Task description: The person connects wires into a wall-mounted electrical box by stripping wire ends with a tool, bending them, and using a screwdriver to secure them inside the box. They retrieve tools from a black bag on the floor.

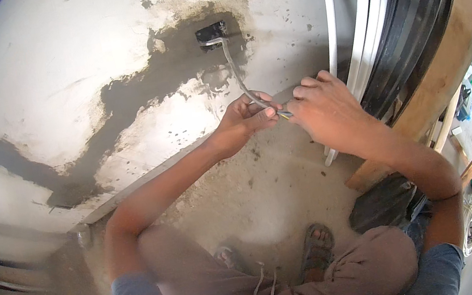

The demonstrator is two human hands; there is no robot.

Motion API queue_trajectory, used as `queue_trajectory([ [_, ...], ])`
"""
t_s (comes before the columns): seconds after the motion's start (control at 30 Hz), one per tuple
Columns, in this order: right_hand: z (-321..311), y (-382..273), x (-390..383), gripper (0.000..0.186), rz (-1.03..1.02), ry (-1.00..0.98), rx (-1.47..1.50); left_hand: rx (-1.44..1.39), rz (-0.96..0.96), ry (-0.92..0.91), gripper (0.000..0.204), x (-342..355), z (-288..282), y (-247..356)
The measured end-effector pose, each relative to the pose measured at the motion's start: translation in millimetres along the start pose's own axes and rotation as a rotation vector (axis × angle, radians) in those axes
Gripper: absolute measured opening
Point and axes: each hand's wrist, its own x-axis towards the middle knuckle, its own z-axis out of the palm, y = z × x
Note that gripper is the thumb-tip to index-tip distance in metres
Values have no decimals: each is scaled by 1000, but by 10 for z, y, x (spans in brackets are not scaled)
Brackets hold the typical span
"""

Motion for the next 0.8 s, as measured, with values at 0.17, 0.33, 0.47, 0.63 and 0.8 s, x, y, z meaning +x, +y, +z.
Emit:
queue_trajectory([
  [0.17, -194, 81, 120, 14, 30, -122, -16, 60, 38, 2, 39, 86, 32, 53],
  [0.33, 39, 29, 12, 19, -44, 0, 14, -13, -129, 58, 43, 3, 127, 129],
  [0.47, -167, 75, 169, 24, 84, -66, 304, 8, -156, 76, 44, -88, 23, 65],
  [0.63, 209, 314, 190, 25, 113, -336, 821, 100, -114, 80, 46, -141, 27, 76],
  [0.8, 166, 394, 277, 20, 105, -474, 760, 244, -65, 16, 47, -118, -81, 14],
])
